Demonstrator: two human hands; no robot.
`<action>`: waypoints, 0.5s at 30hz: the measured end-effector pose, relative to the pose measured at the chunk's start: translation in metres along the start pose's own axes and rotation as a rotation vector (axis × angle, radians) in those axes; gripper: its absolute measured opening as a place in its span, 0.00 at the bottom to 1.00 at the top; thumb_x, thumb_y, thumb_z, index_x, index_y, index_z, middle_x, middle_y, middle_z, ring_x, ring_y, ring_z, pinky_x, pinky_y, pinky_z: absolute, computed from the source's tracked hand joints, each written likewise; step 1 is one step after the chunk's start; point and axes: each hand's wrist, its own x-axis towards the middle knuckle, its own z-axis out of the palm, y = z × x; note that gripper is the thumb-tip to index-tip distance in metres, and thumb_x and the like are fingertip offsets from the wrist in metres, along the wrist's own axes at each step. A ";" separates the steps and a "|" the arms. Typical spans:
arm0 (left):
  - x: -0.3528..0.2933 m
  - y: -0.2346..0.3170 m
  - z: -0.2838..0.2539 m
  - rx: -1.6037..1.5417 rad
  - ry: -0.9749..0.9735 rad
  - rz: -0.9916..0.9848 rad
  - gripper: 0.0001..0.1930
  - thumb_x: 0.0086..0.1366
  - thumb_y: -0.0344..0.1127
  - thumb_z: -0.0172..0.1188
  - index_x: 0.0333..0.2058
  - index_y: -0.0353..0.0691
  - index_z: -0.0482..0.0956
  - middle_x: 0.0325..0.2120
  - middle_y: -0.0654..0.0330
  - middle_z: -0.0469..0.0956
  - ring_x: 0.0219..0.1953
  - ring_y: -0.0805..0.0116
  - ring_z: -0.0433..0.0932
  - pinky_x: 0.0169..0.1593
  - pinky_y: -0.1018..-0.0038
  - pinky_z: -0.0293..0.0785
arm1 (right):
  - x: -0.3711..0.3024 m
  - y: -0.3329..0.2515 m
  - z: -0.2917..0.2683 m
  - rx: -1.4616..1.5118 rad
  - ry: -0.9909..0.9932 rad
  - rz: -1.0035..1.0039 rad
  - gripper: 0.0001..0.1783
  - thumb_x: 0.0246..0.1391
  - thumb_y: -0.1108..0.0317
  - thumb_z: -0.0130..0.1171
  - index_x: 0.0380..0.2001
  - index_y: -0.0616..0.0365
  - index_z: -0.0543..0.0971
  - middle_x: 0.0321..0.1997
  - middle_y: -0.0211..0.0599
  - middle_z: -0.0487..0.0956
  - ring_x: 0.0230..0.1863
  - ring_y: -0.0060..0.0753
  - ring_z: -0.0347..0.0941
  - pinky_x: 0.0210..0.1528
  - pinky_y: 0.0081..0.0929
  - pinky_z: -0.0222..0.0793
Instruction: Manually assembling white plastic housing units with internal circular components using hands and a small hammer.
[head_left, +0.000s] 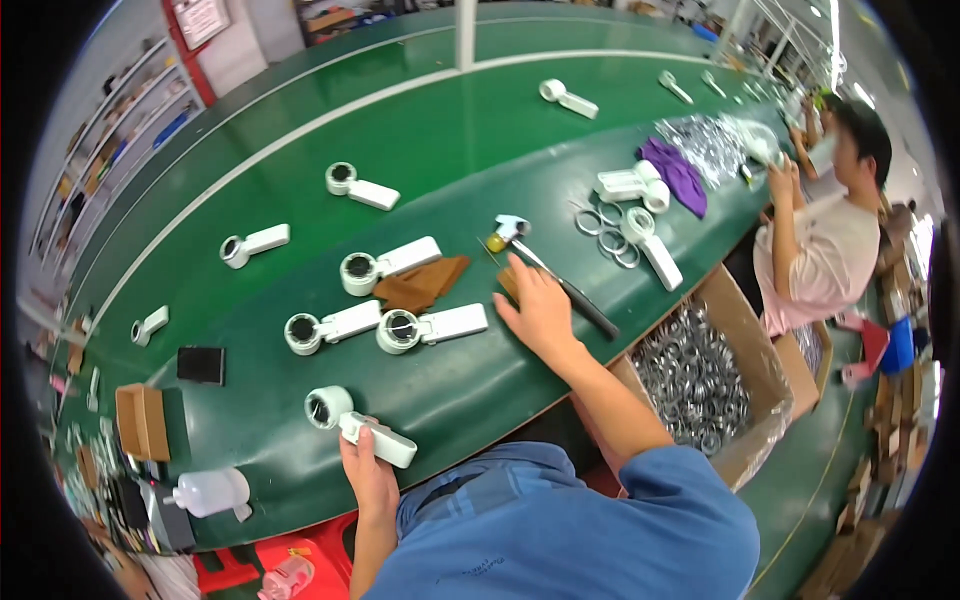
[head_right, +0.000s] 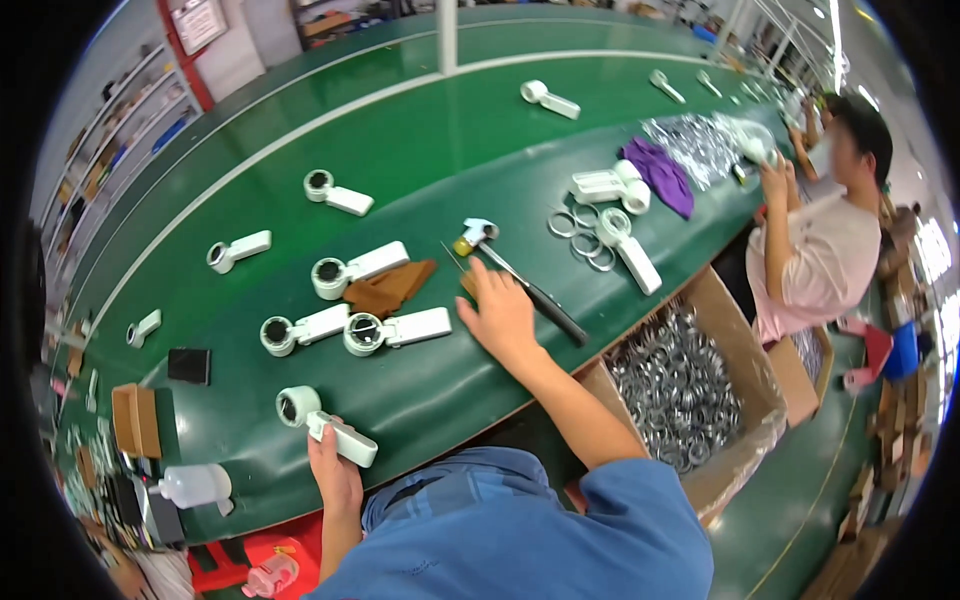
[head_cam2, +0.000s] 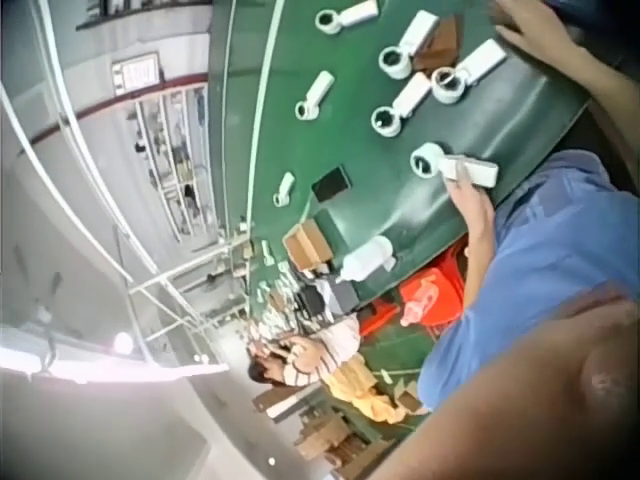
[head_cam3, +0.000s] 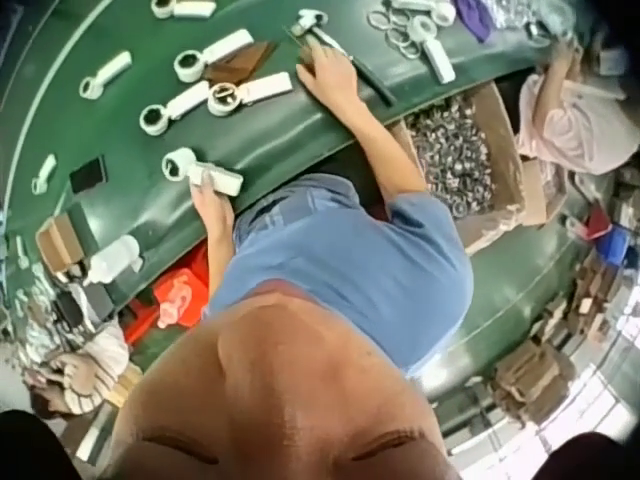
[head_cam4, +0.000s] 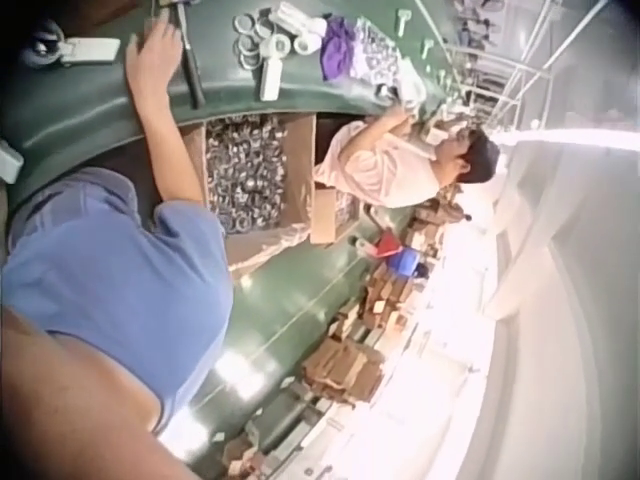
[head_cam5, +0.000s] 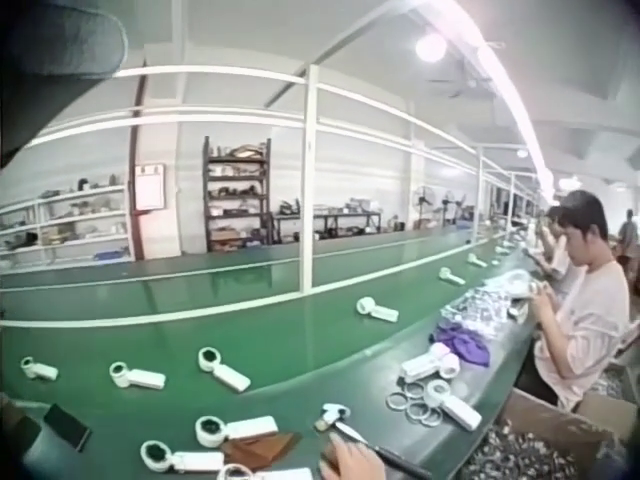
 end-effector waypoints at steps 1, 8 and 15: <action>-0.004 0.000 0.006 -0.031 0.005 0.042 0.24 0.73 0.32 0.54 0.64 0.39 0.60 0.52 0.55 0.73 0.52 0.64 0.74 0.58 0.68 0.71 | -0.004 -0.013 -0.008 -0.001 0.119 -0.149 0.33 0.53 0.57 0.67 0.60 0.58 0.72 0.50 0.48 0.81 0.50 0.57 0.77 0.49 0.49 0.72; 0.003 0.008 0.054 -0.026 -0.045 0.149 0.28 0.72 0.31 0.55 0.66 0.38 0.56 0.59 0.50 0.70 0.60 0.60 0.71 0.65 0.65 0.66 | -0.089 -0.112 -0.001 0.800 -0.630 -0.233 0.37 0.63 0.55 0.60 0.70 0.57 0.62 0.50 0.55 0.80 0.46 0.59 0.79 0.50 0.46 0.74; 0.044 0.009 0.024 0.492 0.100 0.395 0.37 0.62 0.32 0.66 0.66 0.37 0.58 0.57 0.50 0.73 0.58 0.60 0.72 0.65 0.65 0.64 | -0.102 -0.097 0.028 0.889 -0.733 -0.160 0.33 0.67 0.52 0.53 0.69 0.58 0.63 0.39 0.57 0.82 0.36 0.60 0.80 0.42 0.48 0.76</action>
